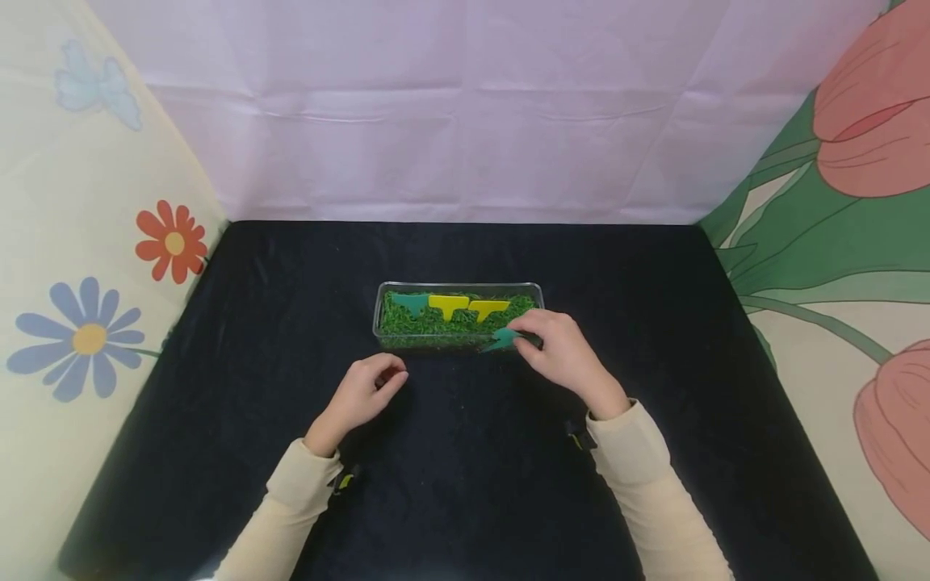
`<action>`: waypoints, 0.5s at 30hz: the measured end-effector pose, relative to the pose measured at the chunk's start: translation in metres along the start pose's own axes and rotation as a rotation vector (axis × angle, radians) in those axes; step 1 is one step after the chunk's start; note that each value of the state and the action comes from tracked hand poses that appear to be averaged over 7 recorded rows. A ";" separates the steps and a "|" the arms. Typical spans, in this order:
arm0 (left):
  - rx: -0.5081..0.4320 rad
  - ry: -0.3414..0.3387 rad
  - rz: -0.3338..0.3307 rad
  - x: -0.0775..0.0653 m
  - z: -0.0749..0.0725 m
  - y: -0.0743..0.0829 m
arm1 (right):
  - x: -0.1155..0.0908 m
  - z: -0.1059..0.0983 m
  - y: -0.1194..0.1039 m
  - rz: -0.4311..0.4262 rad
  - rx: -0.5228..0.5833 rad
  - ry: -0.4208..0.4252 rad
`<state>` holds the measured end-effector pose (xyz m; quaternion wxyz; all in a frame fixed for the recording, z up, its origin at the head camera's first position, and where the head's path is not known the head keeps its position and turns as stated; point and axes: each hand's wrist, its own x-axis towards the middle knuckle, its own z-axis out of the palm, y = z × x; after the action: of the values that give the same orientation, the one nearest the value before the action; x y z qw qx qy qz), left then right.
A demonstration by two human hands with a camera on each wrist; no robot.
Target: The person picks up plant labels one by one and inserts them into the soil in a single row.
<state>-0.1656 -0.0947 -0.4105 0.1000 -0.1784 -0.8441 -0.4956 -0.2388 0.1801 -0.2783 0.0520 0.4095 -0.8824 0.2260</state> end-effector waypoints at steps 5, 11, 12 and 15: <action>0.002 0.027 0.000 -0.001 -0.003 -0.002 | 0.006 -0.008 0.003 -0.022 -0.050 0.007; 0.009 0.036 -0.022 -0.001 -0.006 -0.004 | 0.013 -0.016 0.009 -0.012 -0.121 -0.026; 0.011 0.037 -0.025 -0.001 -0.006 -0.005 | 0.014 -0.016 0.010 -0.009 -0.128 -0.035; 0.012 0.040 -0.030 -0.001 -0.007 -0.006 | 0.017 -0.018 0.014 -0.001 -0.141 -0.058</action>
<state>-0.1666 -0.1032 -0.4122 0.1105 -0.1554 -0.8474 -0.4955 -0.2616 0.1840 -0.2628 0.0554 0.4115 -0.8970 0.1516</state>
